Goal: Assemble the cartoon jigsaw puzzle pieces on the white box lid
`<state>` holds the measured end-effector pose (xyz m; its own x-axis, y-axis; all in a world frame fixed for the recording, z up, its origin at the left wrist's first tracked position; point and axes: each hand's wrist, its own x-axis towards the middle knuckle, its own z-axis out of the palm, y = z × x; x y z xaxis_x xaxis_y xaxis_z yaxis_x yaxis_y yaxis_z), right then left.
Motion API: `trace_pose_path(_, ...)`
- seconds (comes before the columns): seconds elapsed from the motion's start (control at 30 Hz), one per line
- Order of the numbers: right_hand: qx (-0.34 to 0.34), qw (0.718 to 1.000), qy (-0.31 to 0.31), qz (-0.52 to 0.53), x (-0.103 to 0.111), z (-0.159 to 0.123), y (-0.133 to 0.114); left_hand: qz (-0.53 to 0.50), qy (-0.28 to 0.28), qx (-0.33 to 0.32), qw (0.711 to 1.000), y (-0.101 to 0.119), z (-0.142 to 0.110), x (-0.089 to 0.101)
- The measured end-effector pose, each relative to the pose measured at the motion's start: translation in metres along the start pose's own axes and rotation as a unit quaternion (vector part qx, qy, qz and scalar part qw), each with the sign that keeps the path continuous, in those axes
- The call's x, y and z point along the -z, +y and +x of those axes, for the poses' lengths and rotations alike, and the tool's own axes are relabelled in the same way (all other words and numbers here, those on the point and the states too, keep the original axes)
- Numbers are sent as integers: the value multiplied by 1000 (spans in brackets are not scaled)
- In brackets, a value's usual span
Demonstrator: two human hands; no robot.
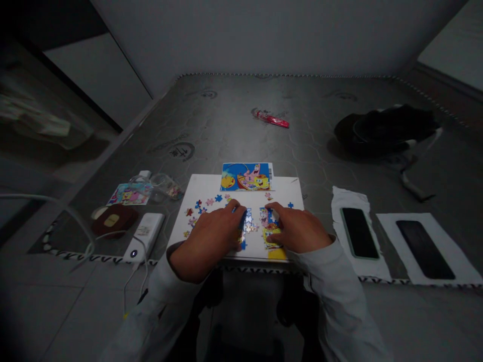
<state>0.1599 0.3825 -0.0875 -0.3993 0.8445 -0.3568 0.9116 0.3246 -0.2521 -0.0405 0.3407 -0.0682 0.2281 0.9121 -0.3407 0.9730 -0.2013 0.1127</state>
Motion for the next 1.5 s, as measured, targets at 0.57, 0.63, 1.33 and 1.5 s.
trace_pose_path(0.57, -35, 999, 0, -18, 0, -2, 9, 24, -2, 16, 1000, -6, -2, 3)
trace_pose_path(0.63, -38, 999, -1, -21, 0, -2, 10, 25, 2, 12, 1000, -6, -2, 3)
trace_pose_path(1.33, -33, 998, 59, -14, 2, -7, 14, 17, 31, 75, 997, -52, -14, 23)
trace_pose_path(1.5, -28, 997, 67, -13, -1, -5, 18, 15, 2, 53, 998, -54, -13, 16)
